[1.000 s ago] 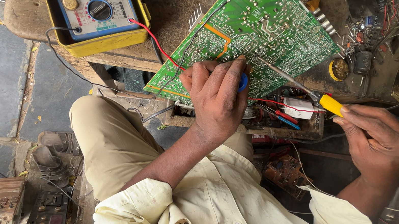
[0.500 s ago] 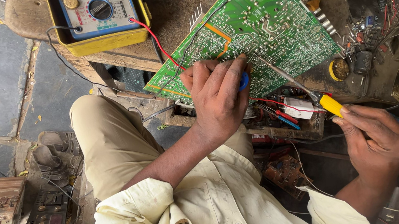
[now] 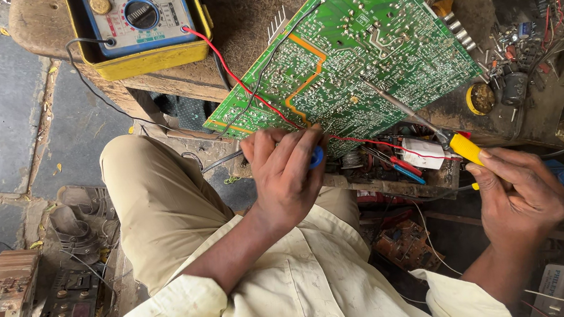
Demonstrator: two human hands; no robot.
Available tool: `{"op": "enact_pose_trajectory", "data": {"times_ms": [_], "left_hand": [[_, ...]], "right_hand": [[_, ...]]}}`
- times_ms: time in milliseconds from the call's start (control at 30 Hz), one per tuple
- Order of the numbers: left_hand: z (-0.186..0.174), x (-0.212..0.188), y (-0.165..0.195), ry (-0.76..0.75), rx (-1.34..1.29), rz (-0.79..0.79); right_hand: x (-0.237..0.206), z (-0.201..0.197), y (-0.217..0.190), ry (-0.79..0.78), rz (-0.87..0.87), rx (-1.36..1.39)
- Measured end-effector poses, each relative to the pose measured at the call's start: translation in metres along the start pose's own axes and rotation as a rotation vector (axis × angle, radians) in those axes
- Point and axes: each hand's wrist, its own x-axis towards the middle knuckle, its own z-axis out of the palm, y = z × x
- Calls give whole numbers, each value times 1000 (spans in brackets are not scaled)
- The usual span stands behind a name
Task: The person solders a green circuit board using a soldering iron and solder wire, then tests connections with a multimeter. The person repeats soldering and testing steps across multiple points on the board.
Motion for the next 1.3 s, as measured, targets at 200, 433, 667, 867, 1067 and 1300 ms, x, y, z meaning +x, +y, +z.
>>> {"op": "enact_pose_trajectory", "data": {"times_ms": [200,433,667,867,1067,1300], "left_hand": [[-2,-18,-6,-5,-1,-41],[-2,-21,-7,-8,3,-88],[0,-22,-3,-3,5,-107],[2,-23,-2,-6,34,-108],[3,-22,-3,-14,29,-123],[0,-17,0,-18,12,-105]], "right_hand": [[-13,11,11,57,20,37],[-39,29,22,205,153,255],[-48,45,20,169,211,292],[-48,49,20,160,215,320],[-47,52,19,148,243,335],[-53,55,16,144,247,402]]}}
